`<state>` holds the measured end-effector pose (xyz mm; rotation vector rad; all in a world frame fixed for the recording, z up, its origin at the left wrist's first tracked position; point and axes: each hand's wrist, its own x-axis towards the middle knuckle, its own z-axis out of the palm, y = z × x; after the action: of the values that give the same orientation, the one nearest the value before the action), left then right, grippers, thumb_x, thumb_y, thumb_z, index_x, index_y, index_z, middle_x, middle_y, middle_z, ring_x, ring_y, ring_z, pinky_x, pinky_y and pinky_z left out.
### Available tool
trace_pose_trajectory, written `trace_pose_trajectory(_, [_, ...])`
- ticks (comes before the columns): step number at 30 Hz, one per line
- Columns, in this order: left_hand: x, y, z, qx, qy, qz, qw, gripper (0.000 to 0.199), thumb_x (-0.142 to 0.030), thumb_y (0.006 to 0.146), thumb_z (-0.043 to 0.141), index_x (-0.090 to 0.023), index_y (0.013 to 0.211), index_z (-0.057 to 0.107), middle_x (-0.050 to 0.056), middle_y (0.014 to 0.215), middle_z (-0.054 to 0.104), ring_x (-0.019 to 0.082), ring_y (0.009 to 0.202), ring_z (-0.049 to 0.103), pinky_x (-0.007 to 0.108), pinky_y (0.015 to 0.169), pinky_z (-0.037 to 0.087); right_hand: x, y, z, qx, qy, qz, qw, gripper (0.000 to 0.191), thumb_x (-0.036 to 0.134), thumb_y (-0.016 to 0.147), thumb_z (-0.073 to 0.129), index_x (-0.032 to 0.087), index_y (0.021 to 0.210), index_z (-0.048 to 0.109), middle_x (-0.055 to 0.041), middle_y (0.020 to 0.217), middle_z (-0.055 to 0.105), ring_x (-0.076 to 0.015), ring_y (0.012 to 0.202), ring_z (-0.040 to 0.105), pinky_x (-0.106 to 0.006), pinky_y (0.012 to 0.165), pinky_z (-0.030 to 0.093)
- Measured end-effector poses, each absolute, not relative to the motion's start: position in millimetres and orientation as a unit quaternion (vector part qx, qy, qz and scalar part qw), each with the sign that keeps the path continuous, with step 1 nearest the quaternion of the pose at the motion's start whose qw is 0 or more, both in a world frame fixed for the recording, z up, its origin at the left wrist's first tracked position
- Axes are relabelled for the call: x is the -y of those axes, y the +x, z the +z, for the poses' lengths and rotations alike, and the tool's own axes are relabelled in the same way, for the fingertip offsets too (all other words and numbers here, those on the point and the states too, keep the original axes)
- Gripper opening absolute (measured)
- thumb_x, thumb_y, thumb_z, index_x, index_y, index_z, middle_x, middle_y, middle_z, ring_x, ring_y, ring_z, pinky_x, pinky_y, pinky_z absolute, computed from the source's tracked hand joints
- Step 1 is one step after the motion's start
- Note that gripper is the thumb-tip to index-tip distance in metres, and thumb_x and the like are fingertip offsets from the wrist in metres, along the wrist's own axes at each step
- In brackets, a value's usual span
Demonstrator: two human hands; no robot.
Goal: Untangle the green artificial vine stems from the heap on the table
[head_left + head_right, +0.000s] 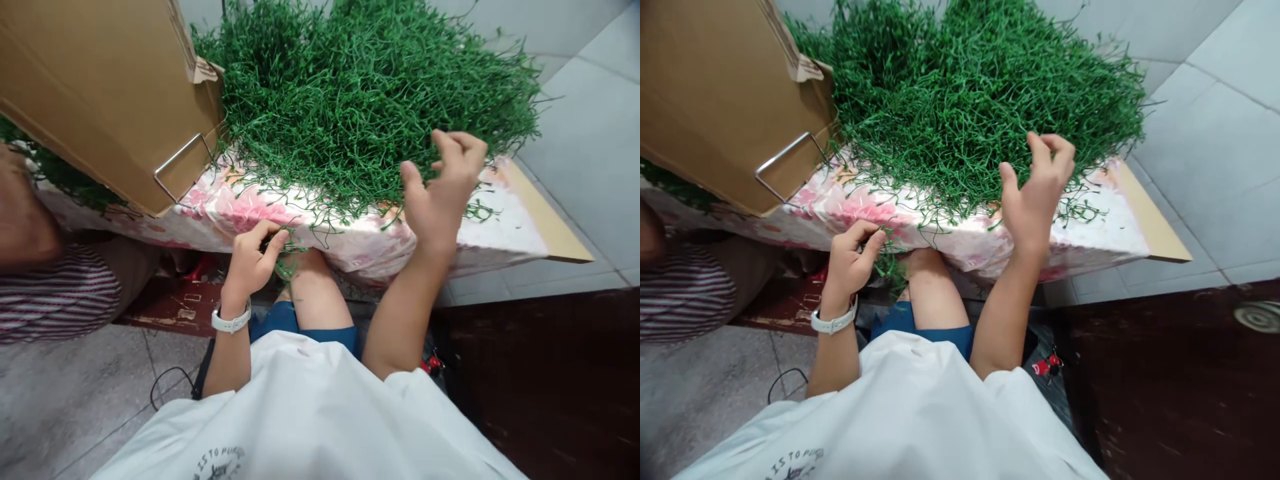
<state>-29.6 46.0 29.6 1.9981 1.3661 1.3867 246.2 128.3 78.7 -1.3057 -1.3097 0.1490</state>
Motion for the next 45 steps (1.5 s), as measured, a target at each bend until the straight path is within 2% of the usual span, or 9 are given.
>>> trace_pose_trajectory(4, [-45,-25,31,-0.476,0.703,0.497,0.18,0.029,-0.043,0.102,0.057,-0.019,0.091,0.067,-0.001,0.071,0.064,0.012,0.062,0.054,0.025,0.063,0.042,-84,215,43,0.621,-0.487,0.165,0.592,0.019,0.045,0.099,0.061,0.029,0.104,0.069,-0.0058,0.092,0.067,-0.0228,0.08,0.06,-0.039,0.075,0.048])
trace_pose_trajectory(9, [-43,-31,27,-0.477,0.694,0.504,0.19,0.03,-0.043,0.103,0.057,-0.019,0.088,0.066,-0.003,0.067,0.058,0.012,0.06,0.051,0.026,0.062,0.04,-74,185,3,0.742,-0.505,0.059,0.437,0.026,0.041,0.093,0.072,0.024,0.113,0.076,-0.0071,0.093,0.068,-0.0262,0.093,0.058,-0.041,0.09,0.044])
trace_pose_trajectory(16, [-36,-41,30,-0.476,0.672,0.531,0.2,0.029,-0.041,0.103,0.057,-0.019,0.085,0.064,-0.003,0.066,0.058,0.012,0.059,0.051,0.026,0.062,0.039,-138,174,18,0.77,-0.528,0.045,0.355,0.02,0.021,0.096,0.059,0.018,0.087,0.077,-0.0102,0.087,0.07,-0.0244,0.084,0.062,-0.037,0.079,0.044])
trace_pose_trajectory(21, [-35,-45,31,-0.481,0.666,0.532,0.205,0.031,-0.042,0.102,0.057,-0.019,0.082,0.063,-0.002,0.065,0.058,0.012,0.06,0.052,0.027,0.062,0.04,-203,161,28,0.774,-0.57,0.016,0.275,0.02,0.015,0.091,0.061,0.016,0.076,0.073,-0.0146,0.082,0.071,-0.0285,0.087,0.067,-0.043,0.086,0.048])
trace_pose_trajectory(28, [-39,-42,26,-0.467,0.653,0.544,0.243,0.033,-0.045,0.102,0.057,-0.019,0.083,0.065,-0.002,0.066,0.061,0.013,0.06,0.054,0.027,0.061,0.04,-237,171,54,0.82,-0.527,0.034,0.221,0.018,0.029,0.096,0.064,0.013,0.09,0.072,-0.0135,0.08,0.07,-0.0324,0.095,0.071,-0.048,0.093,0.052])
trace_pose_trajectory(31, [-41,-42,24,-0.459,0.646,0.55,0.263,0.033,-0.045,0.101,0.058,-0.019,0.083,0.066,0.0,0.069,0.063,0.014,0.065,0.057,0.027,0.062,0.041,-196,180,76,0.83,-0.488,0.091,0.252,0.021,0.029,0.092,0.069,0.018,0.109,0.073,-0.0071,0.075,0.071,-0.0256,0.079,0.067,-0.043,0.084,0.053])
trace_pose_trajectory(34, [-42,-40,22,-0.455,0.622,0.562,0.301,0.033,-0.046,0.101,0.058,-0.019,0.082,0.065,-0.001,0.067,0.061,0.014,0.063,0.057,0.026,0.06,0.041,-151,186,87,0.807,-0.463,0.154,0.332,0.019,0.036,0.095,0.067,0.02,0.104,0.072,-0.0061,0.082,0.073,-0.0206,0.072,0.064,-0.038,0.077,0.053])
trace_pose_trajectory(41, [-43,-21,22,-0.44,0.582,0.597,0.335,0.043,-0.057,0.097,0.062,-0.019,0.078,0.063,0.0,0.07,0.06,0.013,0.064,0.053,0.026,0.063,0.044,-91,168,60,0.691,-0.449,0.133,0.551,0.02,0.04,0.1,0.061,0.023,0.092,0.069,-0.0076,0.103,0.069,-0.0234,0.11,0.063,-0.04,0.096,0.05])
trace_pose_trajectory(45, [-45,-10,24,-0.428,0.581,0.595,0.355,0.039,-0.056,0.097,0.064,-0.019,0.084,0.067,0.001,0.076,0.064,0.014,0.069,0.057,0.026,0.066,0.047,-59,149,42,0.657,-0.404,0.333,0.543,0.026,0.046,0.1,0.061,0.024,0.088,0.067,-0.0017,0.084,0.063,-0.0163,0.077,0.057,-0.032,0.074,0.047])
